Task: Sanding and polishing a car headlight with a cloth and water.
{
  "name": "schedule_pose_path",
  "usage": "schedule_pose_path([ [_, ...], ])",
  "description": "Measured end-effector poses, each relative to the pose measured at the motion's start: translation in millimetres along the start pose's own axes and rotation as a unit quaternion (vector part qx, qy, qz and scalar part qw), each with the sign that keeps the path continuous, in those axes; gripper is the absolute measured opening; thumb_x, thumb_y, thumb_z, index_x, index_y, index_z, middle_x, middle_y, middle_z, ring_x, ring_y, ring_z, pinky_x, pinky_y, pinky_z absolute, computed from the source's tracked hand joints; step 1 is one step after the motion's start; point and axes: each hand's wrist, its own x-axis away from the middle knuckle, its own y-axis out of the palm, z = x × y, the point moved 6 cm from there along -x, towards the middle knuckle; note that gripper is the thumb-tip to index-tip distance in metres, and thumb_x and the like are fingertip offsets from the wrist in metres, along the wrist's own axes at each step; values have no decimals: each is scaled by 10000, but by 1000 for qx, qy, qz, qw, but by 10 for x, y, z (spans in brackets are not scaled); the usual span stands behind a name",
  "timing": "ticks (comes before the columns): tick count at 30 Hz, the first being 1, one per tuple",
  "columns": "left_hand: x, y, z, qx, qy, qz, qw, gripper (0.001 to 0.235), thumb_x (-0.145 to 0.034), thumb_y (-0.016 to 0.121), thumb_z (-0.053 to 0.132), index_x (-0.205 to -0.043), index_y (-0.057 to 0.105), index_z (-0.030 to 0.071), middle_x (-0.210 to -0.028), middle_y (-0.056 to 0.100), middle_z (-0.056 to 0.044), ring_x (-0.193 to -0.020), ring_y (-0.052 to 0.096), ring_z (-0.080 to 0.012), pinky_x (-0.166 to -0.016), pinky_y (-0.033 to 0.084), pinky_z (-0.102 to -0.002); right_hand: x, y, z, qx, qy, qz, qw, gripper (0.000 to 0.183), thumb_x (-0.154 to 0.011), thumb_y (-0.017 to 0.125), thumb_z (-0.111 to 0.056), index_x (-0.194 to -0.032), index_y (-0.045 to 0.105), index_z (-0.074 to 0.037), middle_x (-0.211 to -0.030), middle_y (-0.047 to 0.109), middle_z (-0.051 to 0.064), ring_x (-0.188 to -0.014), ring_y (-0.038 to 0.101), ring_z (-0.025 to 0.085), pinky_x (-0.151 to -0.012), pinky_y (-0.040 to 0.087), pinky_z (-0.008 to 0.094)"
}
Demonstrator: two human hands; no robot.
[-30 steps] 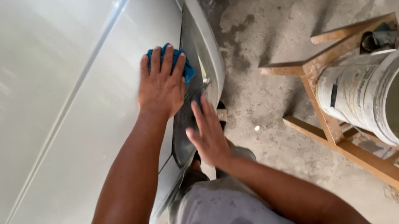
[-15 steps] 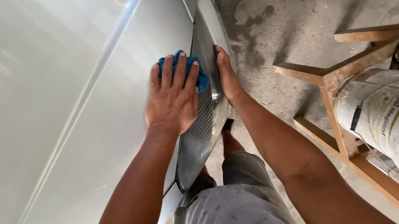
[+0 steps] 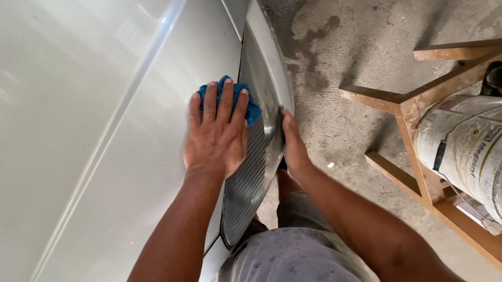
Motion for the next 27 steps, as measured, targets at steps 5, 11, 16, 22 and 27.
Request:
schedule_pose_path([
  [5,75,37,30,11,-1,-1,1000,639,-996,420,375,-1594,298,186,-1659,224,-101,-1525,169,-340,-1225,98,-539,-478,396,-732,81,28,-40,996,773,-1038,237,-608,-1616,277,-97,-1627,373,146,-1476,389,272,-1217,277,391],
  [11,18,20,7,10,-1,10,1000,629,-998,404,365,-1592,295,188,-1657,216,-97,-1525,167,-334,-1225,94,-534,189,199,-321,54,35,-20,998,729,-1036,282,-592,-1626,220,-169,-1658,306,128,-1508,331,269,-1220,274,406],
  [16,14,56,12,10,-5,11,1000,621,-997,397,378,-1581,285,197,-1652,210,-89,-1519,158,-324,-1224,89,-529,468,274,-267,-53,102,-1,993,716,-1015,324,-542,-1626,143,-216,-1670,235,67,-1509,293,259,-1202,299,417],
  [22,41,16,29,9,-1,-9,1000,614,-1014,379,371,-1594,281,195,-1659,209,-97,-1526,151,-333,-1223,88,-524,-327,563,-866,96,19,-34,995,893,-957,379,-679,-1640,179,-138,-1650,317,176,-1515,354,353,-1215,308,491],
  [27,4,36,13,-8,5,0,1000,638,-988,387,381,-1584,284,177,-1652,204,-98,-1515,156,-337,-1213,94,-525,685,726,-951,395,-145,-46,906,954,-968,179,-755,-1671,154,-111,-1762,27,172,-1614,53,352,-1278,85,532],
])
